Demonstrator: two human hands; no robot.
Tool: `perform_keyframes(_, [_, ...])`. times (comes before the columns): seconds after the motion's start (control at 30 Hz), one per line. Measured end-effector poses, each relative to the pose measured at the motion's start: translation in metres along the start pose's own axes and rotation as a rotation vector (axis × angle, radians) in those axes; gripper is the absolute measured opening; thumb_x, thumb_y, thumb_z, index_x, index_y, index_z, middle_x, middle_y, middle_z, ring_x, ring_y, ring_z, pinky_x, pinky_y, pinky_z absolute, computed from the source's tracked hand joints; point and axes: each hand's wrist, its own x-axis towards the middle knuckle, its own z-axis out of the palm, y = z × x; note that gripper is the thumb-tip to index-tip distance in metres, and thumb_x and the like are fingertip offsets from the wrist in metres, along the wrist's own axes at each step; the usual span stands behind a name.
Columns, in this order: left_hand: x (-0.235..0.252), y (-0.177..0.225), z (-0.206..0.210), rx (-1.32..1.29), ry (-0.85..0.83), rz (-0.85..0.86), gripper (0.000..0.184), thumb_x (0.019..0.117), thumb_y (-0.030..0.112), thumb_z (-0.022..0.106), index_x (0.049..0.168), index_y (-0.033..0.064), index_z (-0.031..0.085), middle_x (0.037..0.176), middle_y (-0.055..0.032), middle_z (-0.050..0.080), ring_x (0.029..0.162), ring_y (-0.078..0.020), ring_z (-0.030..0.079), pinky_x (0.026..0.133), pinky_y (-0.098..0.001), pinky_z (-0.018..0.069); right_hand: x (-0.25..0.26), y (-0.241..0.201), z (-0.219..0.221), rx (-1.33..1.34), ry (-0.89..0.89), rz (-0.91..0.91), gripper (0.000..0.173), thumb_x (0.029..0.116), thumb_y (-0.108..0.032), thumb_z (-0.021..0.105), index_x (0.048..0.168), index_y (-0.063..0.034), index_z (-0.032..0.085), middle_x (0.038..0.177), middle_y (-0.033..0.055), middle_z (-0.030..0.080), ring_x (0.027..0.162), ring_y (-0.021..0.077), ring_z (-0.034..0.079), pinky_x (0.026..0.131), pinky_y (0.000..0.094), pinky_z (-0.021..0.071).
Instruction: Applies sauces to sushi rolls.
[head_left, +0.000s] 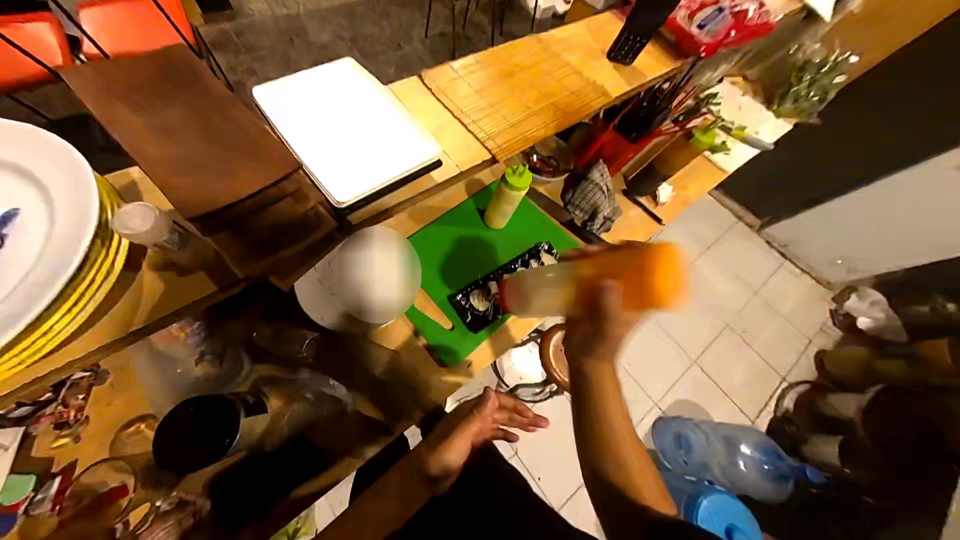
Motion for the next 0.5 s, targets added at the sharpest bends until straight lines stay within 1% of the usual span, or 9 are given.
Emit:
perform_keyframes(0.07, [-0.022,0.006,-0.011,0.073,0.036,0.087,0.071,0.1074,0.059,0.026,0.128,0.0005,0.060,0.135,-0.0171,0.065,0.125,-0.0281,0.063,0.103,-0.0442,0.0525,-0.012,0.010,0.003,-0.011,0.000,0.154,0.057,0.0861,-0.033,0.081,0.132,-0.0102,0.055,0.118,0.0076,0.072,0.107,0.0256,0.070,0.093,0.0468,0.0604])
perform_keyframes(0.1, [-0.031,0.013,-0.016,0.120,0.090,0.126,0.071,0.1069,0.060,0.027,0.128,0.0015,0.061,0.134,-0.0163,0.066,0.124,-0.0278,0.064,0.103,-0.0437,0.0532,-0.003,-0.004,0.000,-0.031,-0.013,0.158,0.058,0.0850,-0.036,0.081,0.130,-0.0103,0.056,0.117,0.0068,0.072,0.106,0.0243,0.071,0.091,0.0453,0.0607])
perform_keyframes(0.2, [-0.062,0.029,-0.025,0.194,0.247,0.225,0.074,0.1042,0.065,0.029,0.131,0.0034,0.059,0.132,-0.0160,0.067,0.124,-0.0296,0.064,0.102,-0.0447,0.0548,0.035,-0.097,-0.024,-0.118,-0.091,-0.101,0.063,0.0884,-0.049,0.071,0.130,-0.0047,0.055,0.122,0.0114,0.067,0.114,0.0263,0.065,0.101,0.0463,0.0545])
perform_keyframes(0.27, [-0.070,0.041,-0.026,0.229,0.300,0.290,0.074,0.1035,0.066,0.030,0.130,0.0038,0.059,0.130,-0.0153,0.068,0.121,-0.0283,0.066,0.100,-0.0425,0.0559,0.037,-0.130,-0.009,-0.267,0.084,-0.276,0.053,0.0924,-0.037,0.058,0.120,0.0080,0.048,0.113,0.0204,0.063,0.109,0.0300,0.065,0.097,0.0472,0.0561])
perform_keyframes(0.33, [-0.075,0.050,-0.029,0.267,0.250,0.353,0.074,0.1054,0.063,0.026,0.130,0.0019,0.059,0.131,-0.0168,0.067,0.121,-0.0289,0.065,0.100,-0.0427,0.0560,0.017,-0.097,0.024,-0.318,0.102,-0.318,0.058,0.0918,-0.040,0.067,0.128,0.0020,0.048,0.117,0.0115,0.065,0.110,0.0233,0.066,0.097,0.0432,0.0565])
perform_keyframes(0.37, [-0.079,0.054,-0.030,0.290,0.215,0.379,0.073,0.1070,0.061,0.024,0.130,0.0008,0.058,0.132,-0.0176,0.066,0.122,-0.0294,0.065,0.100,-0.0429,0.0561,0.004,-0.065,0.037,-0.296,0.059,-0.235,0.065,0.0894,-0.047,0.074,0.134,-0.0069,0.050,0.120,0.0030,0.068,0.108,0.0174,0.067,0.093,0.0391,0.0576])
perform_keyframes(0.4, [-0.085,0.057,-0.029,0.302,0.198,0.390,0.071,0.1078,0.059,0.023,0.130,0.0006,0.058,0.132,-0.0176,0.066,0.121,-0.0292,0.065,0.100,-0.0428,0.0560,-0.010,-0.039,0.047,-0.247,0.029,-0.103,0.065,0.0874,-0.045,0.078,0.136,-0.0119,0.049,0.120,-0.0012,0.069,0.107,0.0153,0.069,0.092,0.0378,0.0593])
perform_keyframes(0.43, [-0.094,0.060,-0.028,0.314,0.195,0.392,0.070,0.1082,0.058,0.024,0.130,0.0007,0.058,0.131,-0.0172,0.067,0.121,-0.0292,0.066,0.100,-0.0429,0.0560,-0.020,-0.029,0.053,-0.166,0.022,0.020,0.062,0.0867,-0.037,0.081,0.134,-0.0110,0.050,0.119,0.0025,0.071,0.107,0.0200,0.071,0.092,0.0422,0.0610])
perform_keyframes(0.5, [-0.109,0.070,-0.035,0.360,0.238,0.422,0.067,0.1085,0.057,0.025,0.130,0.0032,0.059,0.127,-0.0151,0.069,0.117,-0.0279,0.068,0.100,-0.0421,0.0567,-0.006,-0.055,0.045,-0.112,-0.065,0.101,0.052,0.0901,-0.034,0.075,0.131,-0.0071,0.057,0.120,0.0083,0.070,0.109,0.0246,0.069,0.094,0.0446,0.0584])
